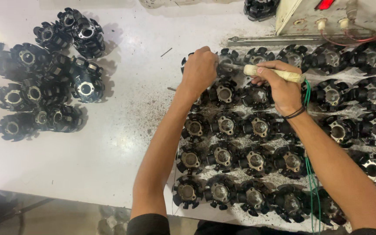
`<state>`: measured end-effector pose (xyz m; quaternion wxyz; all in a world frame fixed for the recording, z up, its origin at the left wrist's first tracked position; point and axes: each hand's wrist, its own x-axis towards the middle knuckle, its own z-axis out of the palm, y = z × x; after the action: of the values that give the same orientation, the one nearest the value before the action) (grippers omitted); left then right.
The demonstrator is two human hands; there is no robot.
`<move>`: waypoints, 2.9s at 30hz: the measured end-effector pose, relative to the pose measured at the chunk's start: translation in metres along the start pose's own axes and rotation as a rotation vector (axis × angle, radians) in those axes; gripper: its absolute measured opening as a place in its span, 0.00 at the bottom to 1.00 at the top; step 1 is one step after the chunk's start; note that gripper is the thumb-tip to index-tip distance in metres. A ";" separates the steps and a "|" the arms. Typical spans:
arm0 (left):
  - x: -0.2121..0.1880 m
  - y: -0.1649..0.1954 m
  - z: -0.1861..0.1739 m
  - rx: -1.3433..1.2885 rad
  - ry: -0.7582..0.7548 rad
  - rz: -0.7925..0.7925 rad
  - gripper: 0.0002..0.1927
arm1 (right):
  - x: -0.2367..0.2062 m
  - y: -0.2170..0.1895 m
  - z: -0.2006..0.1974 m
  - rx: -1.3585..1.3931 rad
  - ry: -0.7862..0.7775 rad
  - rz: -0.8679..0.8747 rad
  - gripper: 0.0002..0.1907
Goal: The person solders components on black motor housings arranged in rows on a workbench, using a soldering iron in the right hand while the left hand positions solder or parts, working through the units one at a time. Later, the person touches red test leads to the housings, appearing to test them.
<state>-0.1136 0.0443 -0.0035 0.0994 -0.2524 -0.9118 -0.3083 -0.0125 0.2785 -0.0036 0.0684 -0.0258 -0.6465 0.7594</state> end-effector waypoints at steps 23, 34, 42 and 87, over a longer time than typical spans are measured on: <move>-0.015 -0.001 0.013 0.012 0.097 0.010 0.06 | 0.001 0.004 -0.004 -0.006 -0.024 -0.037 0.09; -0.072 0.029 -0.034 -0.083 0.102 0.019 0.06 | -0.040 -0.042 -0.018 0.001 -0.002 -0.071 0.10; -0.100 0.045 -0.019 -0.043 0.135 -0.043 0.07 | -0.073 0.000 -0.014 -0.074 -0.083 -0.015 0.11; -0.100 0.036 -0.011 0.022 0.060 -0.016 0.04 | -0.071 0.003 -0.012 -0.061 -0.094 0.003 0.11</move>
<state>-0.0090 0.0219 -0.0102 0.1270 -0.2347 -0.9136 -0.3067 0.0596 0.2803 -0.0120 0.0359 0.0071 -0.6719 0.7397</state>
